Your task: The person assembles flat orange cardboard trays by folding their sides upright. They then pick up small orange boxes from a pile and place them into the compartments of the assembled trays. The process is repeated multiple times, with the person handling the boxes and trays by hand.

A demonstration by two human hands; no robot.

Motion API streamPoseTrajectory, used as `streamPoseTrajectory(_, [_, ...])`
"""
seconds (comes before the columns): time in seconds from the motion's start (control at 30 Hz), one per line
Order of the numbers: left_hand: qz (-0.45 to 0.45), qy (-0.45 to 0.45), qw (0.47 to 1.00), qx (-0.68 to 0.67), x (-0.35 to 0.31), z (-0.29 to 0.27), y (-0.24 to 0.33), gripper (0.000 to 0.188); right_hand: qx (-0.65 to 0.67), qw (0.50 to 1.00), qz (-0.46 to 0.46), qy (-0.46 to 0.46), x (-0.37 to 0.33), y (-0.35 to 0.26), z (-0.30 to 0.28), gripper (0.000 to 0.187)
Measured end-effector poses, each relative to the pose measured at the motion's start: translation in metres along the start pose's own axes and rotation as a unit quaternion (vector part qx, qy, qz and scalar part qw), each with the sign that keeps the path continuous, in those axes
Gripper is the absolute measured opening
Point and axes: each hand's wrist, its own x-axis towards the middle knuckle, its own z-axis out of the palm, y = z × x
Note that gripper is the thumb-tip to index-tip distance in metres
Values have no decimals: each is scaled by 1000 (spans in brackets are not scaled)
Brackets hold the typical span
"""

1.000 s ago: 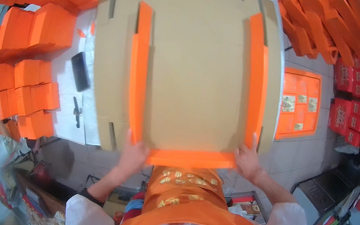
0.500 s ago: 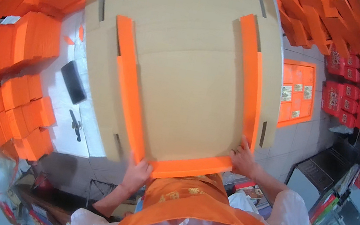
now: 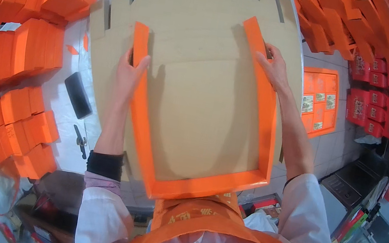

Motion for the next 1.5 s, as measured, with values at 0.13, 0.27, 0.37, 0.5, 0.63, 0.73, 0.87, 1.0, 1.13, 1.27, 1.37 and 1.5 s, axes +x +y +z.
streamPoseTrajectory(0.13, [15,-31,999,-15,-20,-7,-15,36,99,995,-7,-10,-17,26,-5,43])
streamPoseTrajectory(0.27, [56,-151,987,8,-30,-19,-27,24,173,980,65,-74,-33,15,-16,37])
streamPoseTrajectory(0.37, [45,-165,985,-1,-27,-22,-24,22,95,989,-10,-112,-42,17,-23,30])
streamPoseTrajectory(0.5, [-30,-89,995,12,-30,-16,-26,22,114,972,1,-205,-39,9,-32,26])
streamPoseTrajectory(0.63, [94,-9,987,131,-38,-1,-21,26,123,965,77,-218,-21,33,-32,30])
streamPoseTrajectory(0.73, [4,-39,986,161,-35,-7,-29,35,38,985,82,-148,-22,33,-17,35])
streamPoseTrajectory(0.87, [-139,-33,988,49,-33,-15,-25,67,84,996,14,-14,-30,25,-4,54])
streamPoseTrajectory(1.0, [-178,-74,980,-41,-31,-26,-27,88,121,990,43,-55,-28,31,-4,76])
streamPoseTrajectory(1.13, [-213,-132,966,-62,-27,-27,-24,96,150,986,47,-64,-29,28,-8,78])
streamPoseTrajectory(1.27, [-181,-114,976,-42,-24,-28,-48,98,137,980,73,-128,-18,23,-17,81])
streamPoseTrajectory(1.37, [-123,-91,987,-39,-36,-14,-35,98,84,987,93,-105,-7,28,-18,73])
streamPoseTrajectory(1.5, [-98,-41,993,43,-39,-4,-29,85,118,975,175,-66,8,37,-14,47])
